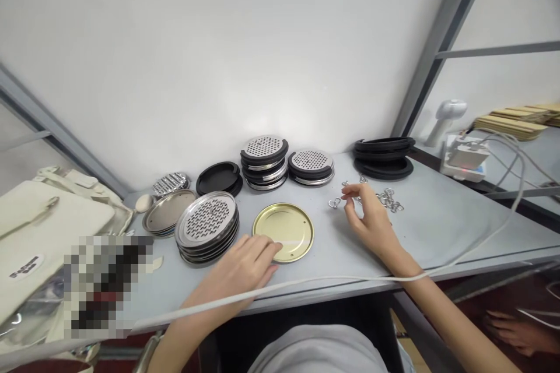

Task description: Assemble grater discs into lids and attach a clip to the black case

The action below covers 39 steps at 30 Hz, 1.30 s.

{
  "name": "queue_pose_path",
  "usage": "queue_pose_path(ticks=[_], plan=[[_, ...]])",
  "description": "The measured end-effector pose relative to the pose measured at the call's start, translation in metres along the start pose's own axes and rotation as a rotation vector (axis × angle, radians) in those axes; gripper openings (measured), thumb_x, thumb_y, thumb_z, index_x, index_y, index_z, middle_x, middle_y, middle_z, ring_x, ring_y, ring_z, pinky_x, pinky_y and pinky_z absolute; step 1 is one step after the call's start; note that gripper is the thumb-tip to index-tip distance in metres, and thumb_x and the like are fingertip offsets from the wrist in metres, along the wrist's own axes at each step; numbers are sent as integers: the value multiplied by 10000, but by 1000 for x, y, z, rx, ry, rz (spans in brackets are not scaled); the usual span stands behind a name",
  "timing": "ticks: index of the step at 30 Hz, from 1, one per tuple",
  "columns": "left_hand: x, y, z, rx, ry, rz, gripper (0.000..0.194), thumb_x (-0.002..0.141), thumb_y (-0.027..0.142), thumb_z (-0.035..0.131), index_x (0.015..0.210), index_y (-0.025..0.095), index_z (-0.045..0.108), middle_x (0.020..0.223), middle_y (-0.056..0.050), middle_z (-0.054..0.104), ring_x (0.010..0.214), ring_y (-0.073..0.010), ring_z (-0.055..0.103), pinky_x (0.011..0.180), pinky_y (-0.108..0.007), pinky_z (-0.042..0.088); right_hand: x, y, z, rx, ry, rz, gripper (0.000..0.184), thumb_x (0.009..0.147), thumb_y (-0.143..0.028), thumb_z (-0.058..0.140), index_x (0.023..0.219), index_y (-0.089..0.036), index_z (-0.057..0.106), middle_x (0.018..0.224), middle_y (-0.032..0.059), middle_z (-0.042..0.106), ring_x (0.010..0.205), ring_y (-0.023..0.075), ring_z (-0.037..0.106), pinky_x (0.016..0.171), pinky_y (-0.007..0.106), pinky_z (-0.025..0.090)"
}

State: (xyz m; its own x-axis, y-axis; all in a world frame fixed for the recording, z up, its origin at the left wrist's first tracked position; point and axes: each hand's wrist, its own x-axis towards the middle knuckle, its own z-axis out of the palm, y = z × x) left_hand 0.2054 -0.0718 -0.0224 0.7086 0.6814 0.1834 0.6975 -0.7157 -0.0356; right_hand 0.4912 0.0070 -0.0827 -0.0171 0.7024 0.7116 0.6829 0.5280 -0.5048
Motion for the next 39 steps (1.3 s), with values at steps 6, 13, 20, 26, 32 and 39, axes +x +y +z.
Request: queue_pose_path(ticks=[6, 13, 20, 26, 32, 39], plan=[[-20, -71, -78, 58, 286, -268, 256, 939, 274, 379, 1153, 231, 511, 1108, -32, 604, 1033, -207, 548, 911, -342, 419, -1, 1, 1, 5, -24, 22, 161, 849, -175, 428, 1002, -199, 471, 902, 72, 572, 856, 215, 573, 792, 376, 448], [-22, -245, -91, 159, 98, -906, 318, 841, 288, 466, 1069, 97, 578, 998, -82, 649, 877, -184, 571, 772, -266, 424, -1, 1, 2, 24, -78, 43, 157, 839, -171, 432, 991, -196, 462, 878, 63, 573, 825, 205, 578, 779, 372, 454], [-42, -285, -41, 87, -35, -1020, 373, 744, 406, 569, 912, 84, 651, 863, -97, 670, 789, -197, 562, 656, -247, 386, -2, 2, 3, 28, -97, 40, 149, 853, -189, 433, 998, -200, 466, 904, 68, 575, 841, 209, 582, 762, 366, 460], [-58, -288, -26, 68, -21, -1058, 387, 746, 428, 555, 918, 92, 638, 874, -104, 657, 838, -226, 569, 648, -258, 369, -3, 4, 3, 23, -121, 44, 162, 853, -184, 431, 1011, -201, 461, 911, 68, 578, 852, 207, 584, 762, 357, 458], [-56, -289, -25, 64, -11, -1042, 394, 762, 451, 517, 921, 114, 643, 896, -98, 656, 850, -248, 588, 664, -281, 382, -3, 5, 3, 25, -155, 53, 178, 842, -172, 435, 1017, -202, 440, 907, 58, 572, 851, 197, 586, 769, 343, 452], [-50, -283, -23, 83, -8, -1058, 385, 756, 452, 507, 922, 139, 659, 926, -135, 658, 873, -282, 595, 658, -308, 389, -4, 6, 3, 25, -167, 64, 201, 845, -173, 439, 1044, -203, 430, 920, 60, 572, 852, 194, 581, 775, 340, 448]])
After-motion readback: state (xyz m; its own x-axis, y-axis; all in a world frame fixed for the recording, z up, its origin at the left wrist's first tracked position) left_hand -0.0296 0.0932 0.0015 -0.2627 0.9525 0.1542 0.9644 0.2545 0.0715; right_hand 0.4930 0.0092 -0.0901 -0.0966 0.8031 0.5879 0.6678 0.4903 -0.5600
